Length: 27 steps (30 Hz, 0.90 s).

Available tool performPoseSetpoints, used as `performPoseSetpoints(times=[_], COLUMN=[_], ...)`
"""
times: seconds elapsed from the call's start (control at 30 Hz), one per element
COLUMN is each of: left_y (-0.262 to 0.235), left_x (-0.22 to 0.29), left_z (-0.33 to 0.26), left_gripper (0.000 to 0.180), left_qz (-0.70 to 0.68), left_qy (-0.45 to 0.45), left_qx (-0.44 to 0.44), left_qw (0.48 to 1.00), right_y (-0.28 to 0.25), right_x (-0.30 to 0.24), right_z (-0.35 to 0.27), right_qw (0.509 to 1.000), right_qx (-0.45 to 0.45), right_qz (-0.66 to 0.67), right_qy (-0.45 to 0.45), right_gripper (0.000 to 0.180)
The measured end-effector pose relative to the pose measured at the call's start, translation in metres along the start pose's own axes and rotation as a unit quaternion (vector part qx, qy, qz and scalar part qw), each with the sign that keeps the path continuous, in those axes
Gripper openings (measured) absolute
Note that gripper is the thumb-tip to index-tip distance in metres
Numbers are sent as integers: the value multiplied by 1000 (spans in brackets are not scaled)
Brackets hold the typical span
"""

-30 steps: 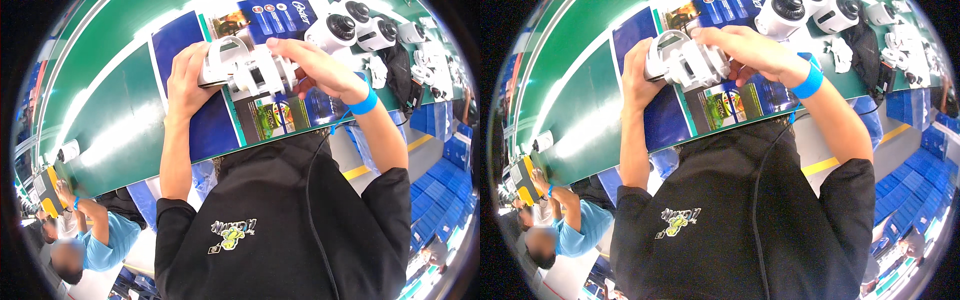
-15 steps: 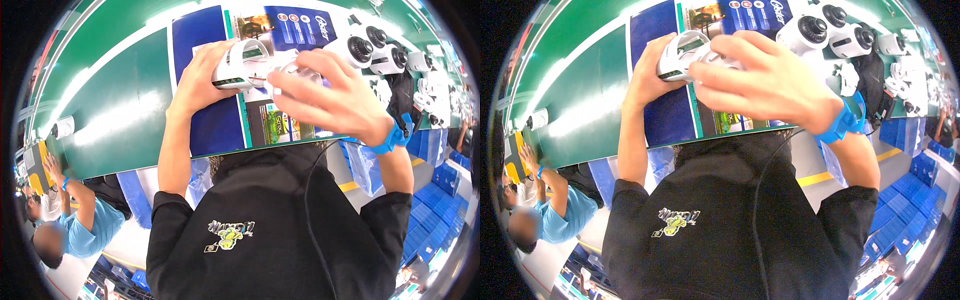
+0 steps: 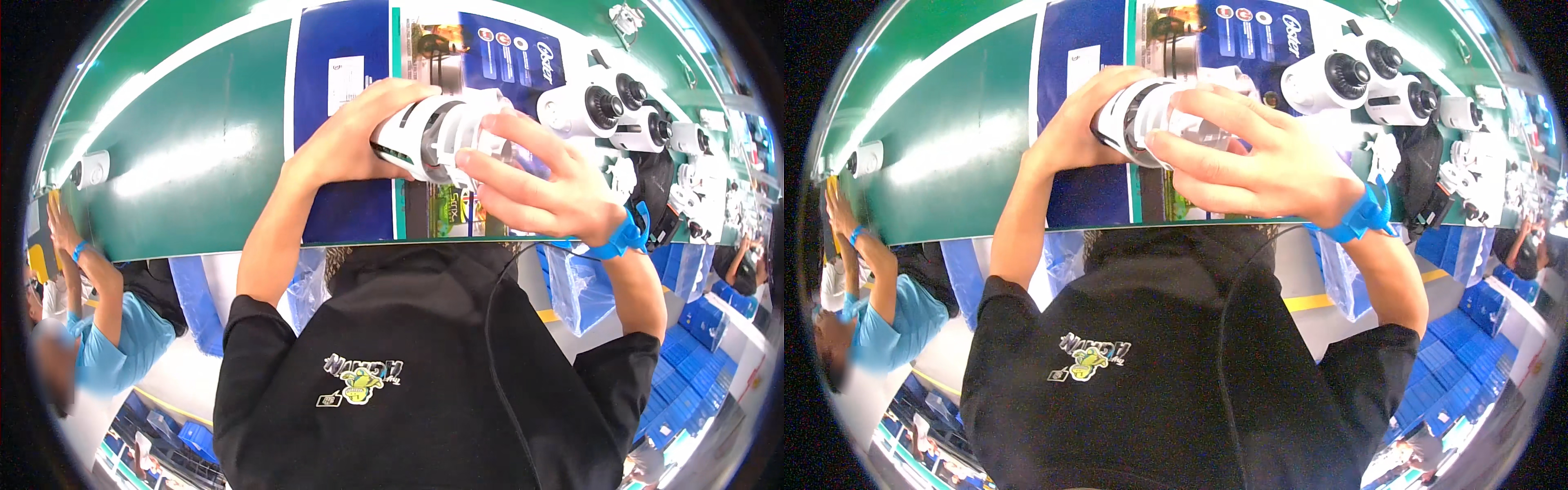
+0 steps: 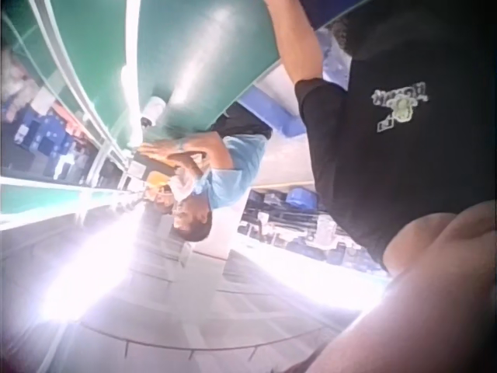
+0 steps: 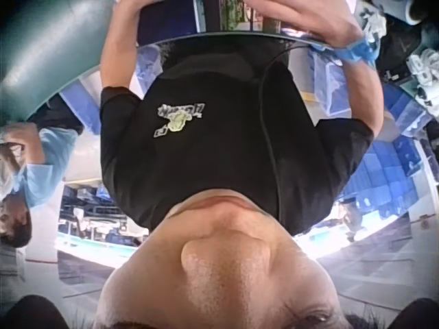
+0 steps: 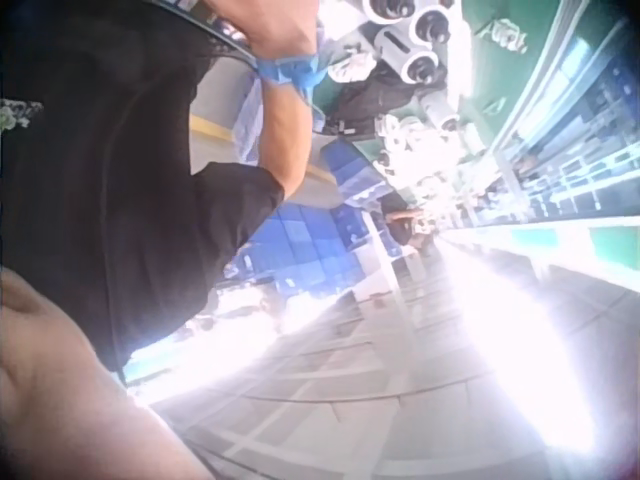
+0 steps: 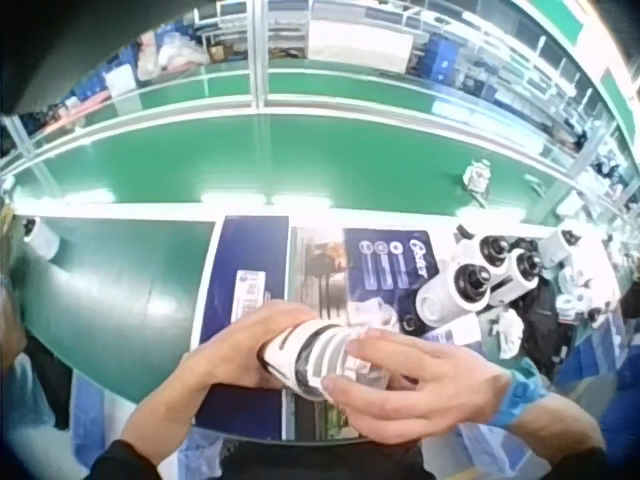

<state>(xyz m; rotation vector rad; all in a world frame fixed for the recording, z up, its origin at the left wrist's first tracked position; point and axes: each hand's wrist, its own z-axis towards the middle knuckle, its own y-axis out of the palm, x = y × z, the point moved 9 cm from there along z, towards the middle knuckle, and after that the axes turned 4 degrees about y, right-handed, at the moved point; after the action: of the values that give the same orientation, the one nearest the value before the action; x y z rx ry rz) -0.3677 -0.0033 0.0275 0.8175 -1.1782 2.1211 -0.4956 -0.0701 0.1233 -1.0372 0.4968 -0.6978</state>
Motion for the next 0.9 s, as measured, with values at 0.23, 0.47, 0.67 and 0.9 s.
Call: performPoseSetpoints(times=[0.23,0.47,0.67,0.9], left_y=[7,5,-6,32], left_x=[2,-7,10,12], left_z=[3,-2,-1,-1], left_gripper=[100,99,92,103], left_qz=[-56,-91,-52,-100], left_qy=[-54,-62,54,35], left_qx=[-40,2,89,25], left_qw=[996,994,993,994], right_y=[2,1,-5,155], right_x=[4,14,54,36], right_z=[1,18,-36,-86], right_qw=[1000,993,917,675], right_qx=[-27,-53,170,106], right_qz=[8,80,195,517], right_qy=[-9,62,303,515], right_gripper=[35,36,120,99])
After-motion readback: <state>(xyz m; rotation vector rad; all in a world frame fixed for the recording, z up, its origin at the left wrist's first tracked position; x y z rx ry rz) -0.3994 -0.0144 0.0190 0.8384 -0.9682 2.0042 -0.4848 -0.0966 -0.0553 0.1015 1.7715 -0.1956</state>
